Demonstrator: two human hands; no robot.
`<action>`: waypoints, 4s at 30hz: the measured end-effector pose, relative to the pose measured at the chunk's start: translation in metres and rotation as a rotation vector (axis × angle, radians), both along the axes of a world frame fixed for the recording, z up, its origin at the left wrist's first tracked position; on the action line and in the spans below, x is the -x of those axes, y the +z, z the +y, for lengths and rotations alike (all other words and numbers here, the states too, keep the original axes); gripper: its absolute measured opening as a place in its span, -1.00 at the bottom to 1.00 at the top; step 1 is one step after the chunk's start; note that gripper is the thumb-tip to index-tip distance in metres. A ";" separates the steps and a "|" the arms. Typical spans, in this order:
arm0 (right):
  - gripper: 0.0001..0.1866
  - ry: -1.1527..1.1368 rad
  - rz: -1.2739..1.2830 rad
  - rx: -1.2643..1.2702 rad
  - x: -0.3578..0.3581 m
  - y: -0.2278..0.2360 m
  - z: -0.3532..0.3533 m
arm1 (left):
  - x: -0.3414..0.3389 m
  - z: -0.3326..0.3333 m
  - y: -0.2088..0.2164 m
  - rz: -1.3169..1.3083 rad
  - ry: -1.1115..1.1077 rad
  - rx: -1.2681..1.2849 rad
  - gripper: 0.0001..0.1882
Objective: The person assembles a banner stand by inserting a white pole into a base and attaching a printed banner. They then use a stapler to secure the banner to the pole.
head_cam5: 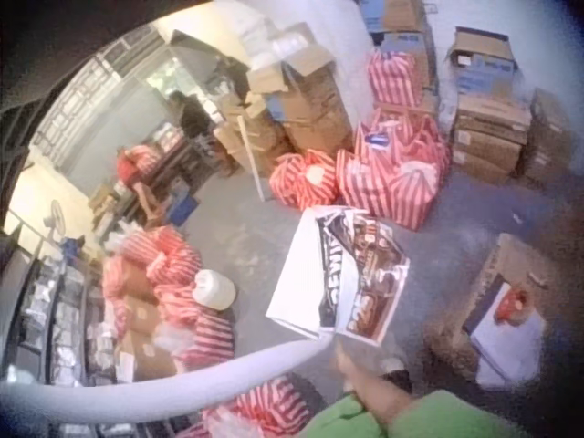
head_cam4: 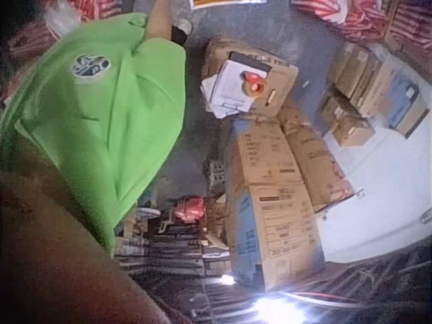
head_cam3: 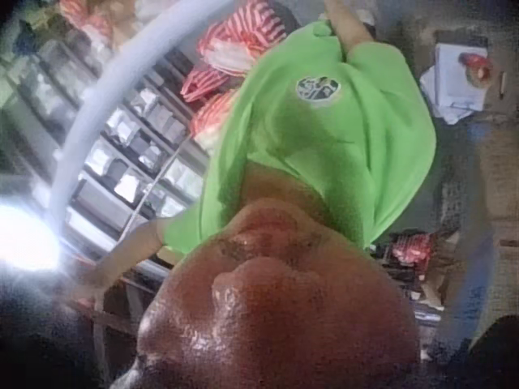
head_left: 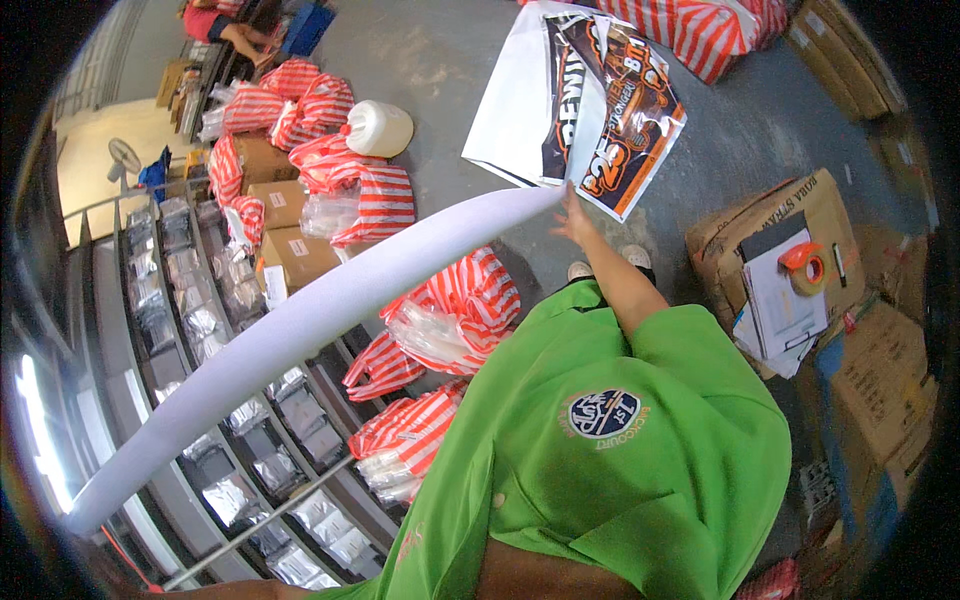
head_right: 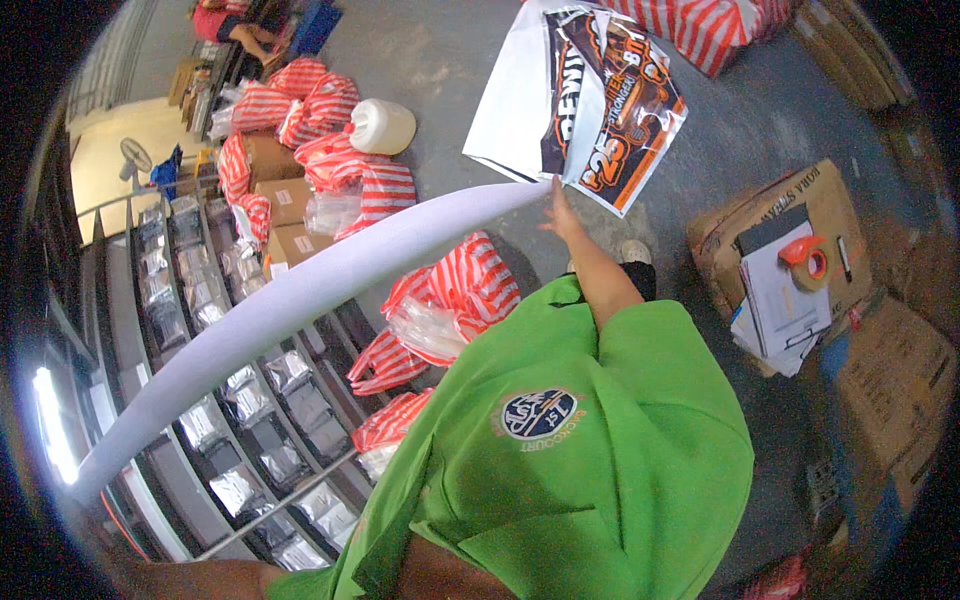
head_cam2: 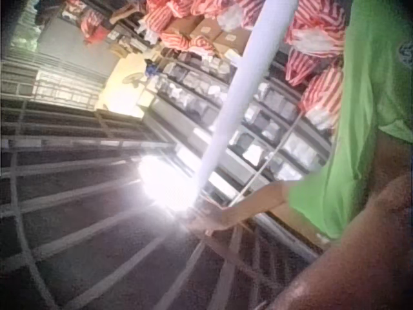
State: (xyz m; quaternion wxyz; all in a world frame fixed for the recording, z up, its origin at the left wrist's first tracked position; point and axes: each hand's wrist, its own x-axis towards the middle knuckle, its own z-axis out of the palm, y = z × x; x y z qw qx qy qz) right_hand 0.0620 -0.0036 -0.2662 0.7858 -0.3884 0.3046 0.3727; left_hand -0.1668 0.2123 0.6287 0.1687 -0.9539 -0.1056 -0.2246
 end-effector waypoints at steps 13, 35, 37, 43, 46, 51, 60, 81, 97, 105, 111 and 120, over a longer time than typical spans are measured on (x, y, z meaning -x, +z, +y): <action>-0.55 -0.866 -0.342 -0.037 -0.186 0.018 -0.261 | 0.239 0.099 -0.333 0.191 0.616 1.312 -0.22; -0.36 0.103 -0.983 0.312 -0.269 0.339 -0.394 | 0.291 -0.036 -0.650 -0.128 0.714 2.531 -0.31; -0.29 0.179 -1.136 0.257 -0.263 0.374 -0.380 | 0.293 -0.039 -0.658 -0.147 0.709 2.520 -0.31; -0.31 0.370 -1.527 0.253 -0.225 0.500 -0.283 | 0.314 -0.041 -0.641 -0.350 0.716 2.411 -0.30; -0.31 0.298 -1.487 0.214 -0.235 0.518 -0.274 | 0.326 -0.031 -0.630 -0.478 0.672 2.337 -0.29; -0.39 0.180 -1.588 0.255 -0.262 0.521 -0.275 | 0.353 -0.005 -0.605 -0.729 0.537 2.179 -0.28; -0.35 -0.007 -1.589 0.238 -0.278 0.535 -0.316 | 0.350 -0.001 -0.590 -1.270 0.101 1.751 -0.18; -0.62 -0.074 -1.438 0.555 -0.267 0.515 -0.374 | 0.272 -0.001 -0.635 -0.898 0.400 1.846 -0.34; -0.63 -0.195 -1.502 0.823 -0.282 0.488 -0.385 | 0.257 0.029 -0.590 -0.712 0.348 1.498 -0.58; -0.52 -0.107 -1.461 0.825 -0.318 0.457 -0.353 | 0.216 0.066 -0.557 -0.935 0.569 1.526 -0.56; -0.41 0.027 -1.330 0.584 -0.392 0.408 -0.397 | 0.220 0.063 -0.529 -0.793 0.237 1.468 -0.43; -0.31 0.172 -1.427 0.378 -0.319 0.437 -0.362 | 0.230 0.057 -0.528 -1.047 0.493 1.413 -0.67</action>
